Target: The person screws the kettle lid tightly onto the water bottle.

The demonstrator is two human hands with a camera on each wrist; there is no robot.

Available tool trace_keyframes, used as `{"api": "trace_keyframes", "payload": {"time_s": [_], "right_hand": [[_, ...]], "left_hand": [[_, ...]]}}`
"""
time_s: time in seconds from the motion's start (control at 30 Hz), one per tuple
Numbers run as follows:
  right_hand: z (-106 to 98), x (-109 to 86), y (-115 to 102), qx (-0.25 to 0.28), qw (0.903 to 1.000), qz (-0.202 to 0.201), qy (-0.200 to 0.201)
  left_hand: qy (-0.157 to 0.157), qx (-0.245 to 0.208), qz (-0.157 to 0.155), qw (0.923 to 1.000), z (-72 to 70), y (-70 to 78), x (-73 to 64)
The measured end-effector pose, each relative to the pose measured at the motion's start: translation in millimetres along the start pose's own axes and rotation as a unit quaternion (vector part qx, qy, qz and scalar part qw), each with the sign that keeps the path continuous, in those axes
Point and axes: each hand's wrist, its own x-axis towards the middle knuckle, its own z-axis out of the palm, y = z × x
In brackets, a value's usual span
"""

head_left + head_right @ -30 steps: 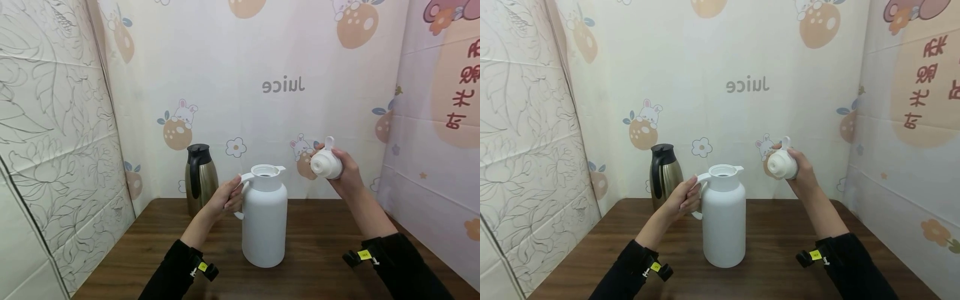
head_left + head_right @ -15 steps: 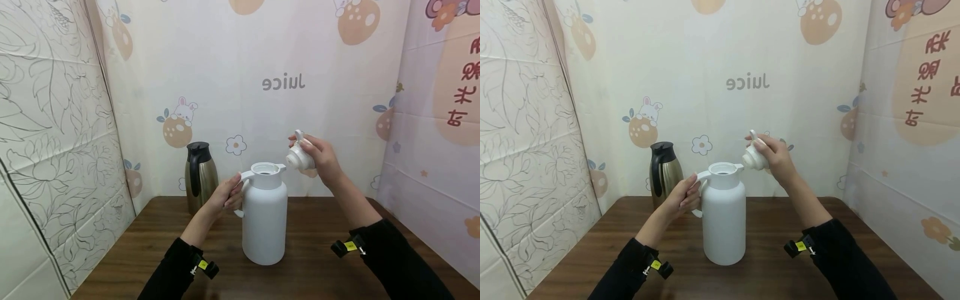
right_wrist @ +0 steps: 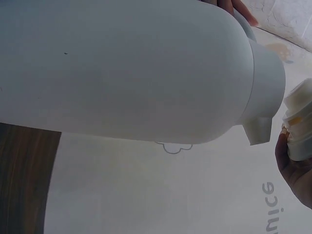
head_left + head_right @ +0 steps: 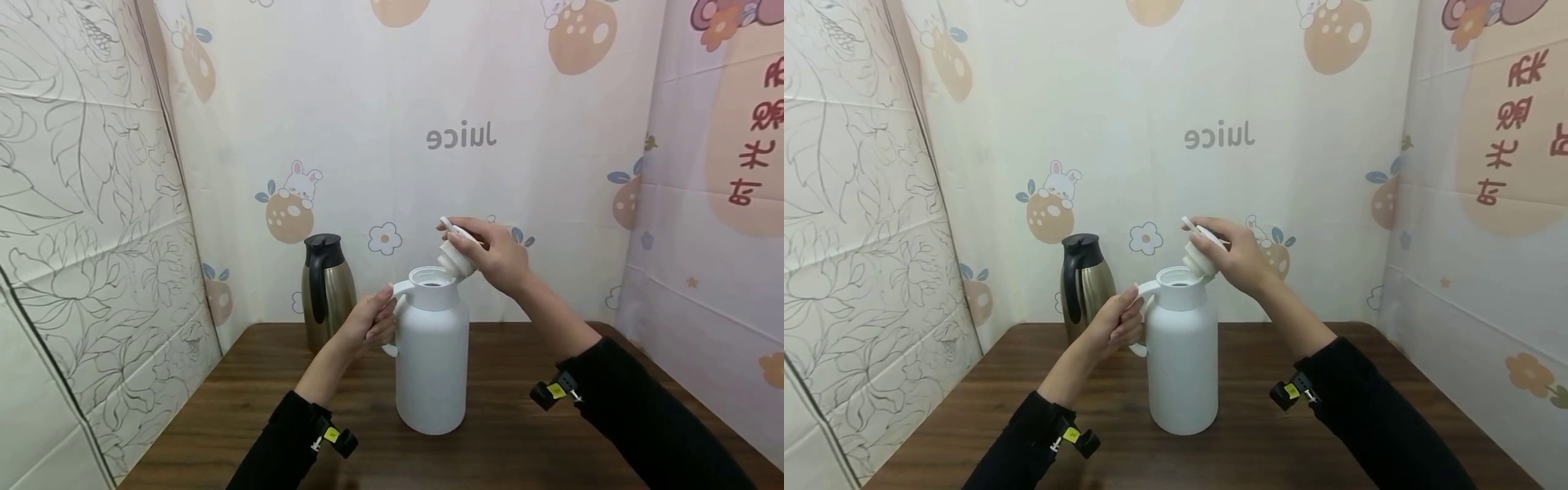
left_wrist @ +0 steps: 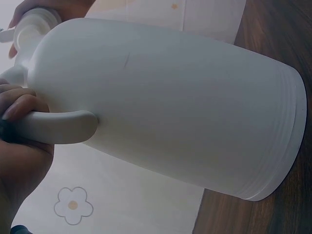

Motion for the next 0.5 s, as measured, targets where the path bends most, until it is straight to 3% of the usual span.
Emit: {"api": "trace_keyframes", "payload": {"time_s": [0.5], "right_hand": [[18.9,14.2,-6.2,-0.082,0.9948,-0.03,-0.052]], "left_hand": [[-0.011,0.013,0.013,0.9998,-2.4,0.1,0.9]]}}
